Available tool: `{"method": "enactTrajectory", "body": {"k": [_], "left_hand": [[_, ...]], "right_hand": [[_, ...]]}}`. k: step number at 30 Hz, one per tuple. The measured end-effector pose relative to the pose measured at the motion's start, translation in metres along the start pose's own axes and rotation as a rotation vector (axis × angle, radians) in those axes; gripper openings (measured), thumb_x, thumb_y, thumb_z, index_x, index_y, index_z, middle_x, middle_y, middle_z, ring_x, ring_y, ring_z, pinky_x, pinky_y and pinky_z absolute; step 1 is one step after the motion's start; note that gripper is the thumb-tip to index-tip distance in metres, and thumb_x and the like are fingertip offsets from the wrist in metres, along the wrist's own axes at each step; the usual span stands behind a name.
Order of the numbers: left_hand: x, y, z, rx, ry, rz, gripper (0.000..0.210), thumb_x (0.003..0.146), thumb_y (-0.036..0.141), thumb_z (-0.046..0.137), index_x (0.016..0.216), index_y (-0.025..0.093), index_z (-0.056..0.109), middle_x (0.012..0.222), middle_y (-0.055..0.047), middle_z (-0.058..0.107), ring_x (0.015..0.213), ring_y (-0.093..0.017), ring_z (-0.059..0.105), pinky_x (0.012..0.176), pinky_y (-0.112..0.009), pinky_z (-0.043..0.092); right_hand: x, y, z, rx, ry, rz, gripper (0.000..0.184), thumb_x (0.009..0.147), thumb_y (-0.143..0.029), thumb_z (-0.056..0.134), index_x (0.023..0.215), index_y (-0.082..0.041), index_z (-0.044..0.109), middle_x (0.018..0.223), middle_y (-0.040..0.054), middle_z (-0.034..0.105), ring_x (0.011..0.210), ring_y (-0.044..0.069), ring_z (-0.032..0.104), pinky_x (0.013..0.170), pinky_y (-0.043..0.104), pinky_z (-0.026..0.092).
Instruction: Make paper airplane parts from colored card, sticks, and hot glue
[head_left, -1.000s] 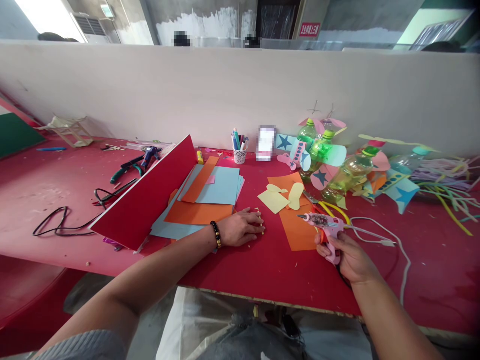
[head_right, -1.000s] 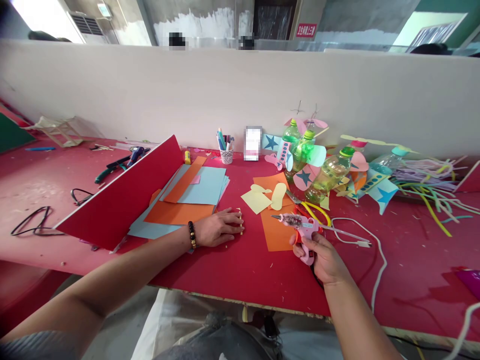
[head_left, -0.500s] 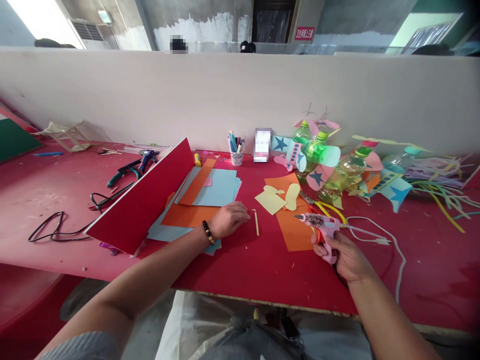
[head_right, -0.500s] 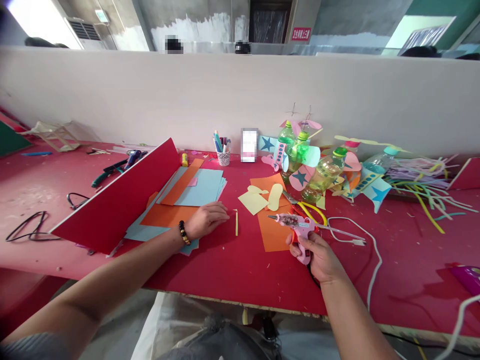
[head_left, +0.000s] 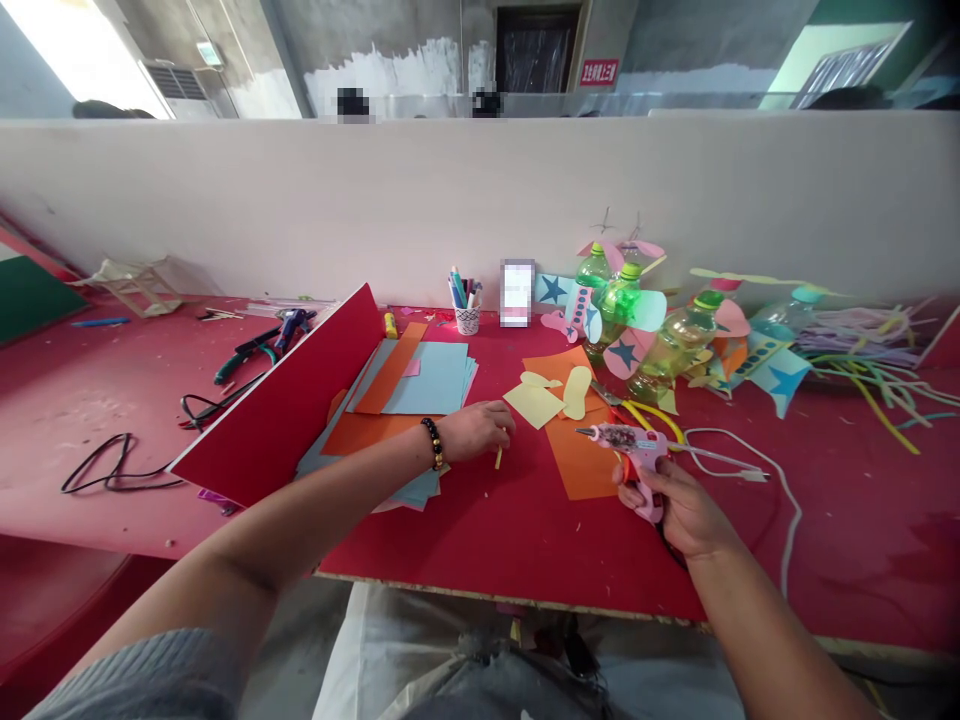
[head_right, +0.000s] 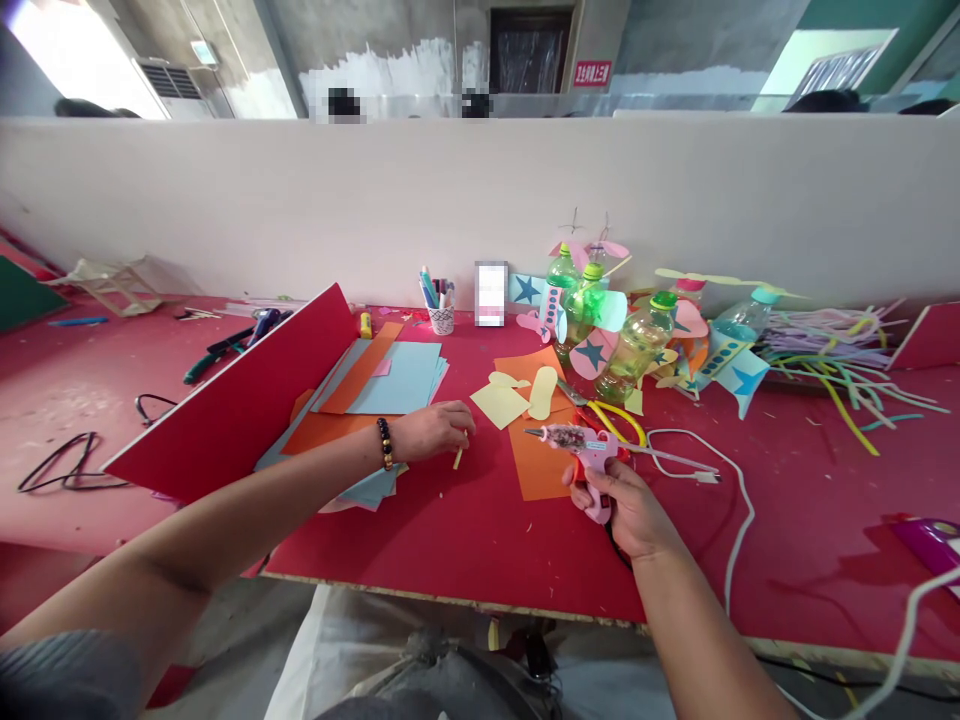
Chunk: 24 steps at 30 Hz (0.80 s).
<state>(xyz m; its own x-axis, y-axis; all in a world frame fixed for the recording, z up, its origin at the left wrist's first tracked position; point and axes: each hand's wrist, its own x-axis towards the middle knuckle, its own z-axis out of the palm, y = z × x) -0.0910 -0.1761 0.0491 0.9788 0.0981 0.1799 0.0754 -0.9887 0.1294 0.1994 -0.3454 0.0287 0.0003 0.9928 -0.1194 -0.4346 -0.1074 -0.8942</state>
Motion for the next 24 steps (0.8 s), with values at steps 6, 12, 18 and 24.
{"method": "enactTrajectory", "body": {"k": [6, 12, 18, 24], "left_hand": [[-0.003, -0.0012, -0.0022, 0.005, -0.019, 0.006, 0.021, 0.092, 0.019, 0.043, 0.084, 0.02, 0.062, 0.094, -0.007, 0.065, 0.099, -0.018, 0.051, 0.089, -0.031, 0.04], [-0.0045, 0.0, -0.0083, 0.071, -0.053, 0.035, 0.018, 0.091, 0.015, 0.043, 0.087, 0.021, 0.06, 0.092, -0.007, 0.063, 0.096, -0.018, 0.05, 0.092, -0.031, 0.037], [-0.0075, -0.0031, -0.0056, 0.088, -0.076, 0.013, 0.019, 0.093, 0.017, 0.041, 0.093, 0.02, 0.06, 0.092, -0.008, 0.063, 0.095, -0.019, 0.05, 0.089, -0.031, 0.037], [-0.0096, -0.0064, -0.0007, 0.068, -0.072, 0.008, 0.015, 0.091, 0.017, 0.045, 0.089, 0.02, 0.059, 0.09, -0.007, 0.062, 0.092, -0.019, 0.05, 0.087, -0.03, 0.037]], "right_hand": [[-0.0007, -0.0016, 0.0026, 0.03, -0.014, 0.011, 0.011, 0.08, -0.022, 0.061, 0.089, -0.019, 0.066, 0.08, 0.0062, 0.064, 0.054, 0.01, 0.047, 0.052, 0.028, 0.036], [-0.0003, -0.0013, 0.0012, 0.032, -0.02, 0.015, 0.01, 0.081, -0.022, 0.06, 0.088, -0.018, 0.066, 0.081, 0.0064, 0.064, 0.054, 0.011, 0.047, 0.052, 0.027, 0.035], [0.0004, 0.0001, -0.0013, 0.031, -0.008, 0.021, 0.009, 0.081, -0.022, 0.06, 0.088, -0.018, 0.065, 0.081, 0.0061, 0.064, 0.054, 0.011, 0.048, 0.051, 0.027, 0.035], [0.0, 0.0002, -0.0012, 0.034, 0.0, 0.023, 0.01, 0.08, -0.023, 0.062, 0.089, -0.019, 0.064, 0.081, 0.0061, 0.064, 0.054, 0.011, 0.048, 0.051, 0.027, 0.035]]}}
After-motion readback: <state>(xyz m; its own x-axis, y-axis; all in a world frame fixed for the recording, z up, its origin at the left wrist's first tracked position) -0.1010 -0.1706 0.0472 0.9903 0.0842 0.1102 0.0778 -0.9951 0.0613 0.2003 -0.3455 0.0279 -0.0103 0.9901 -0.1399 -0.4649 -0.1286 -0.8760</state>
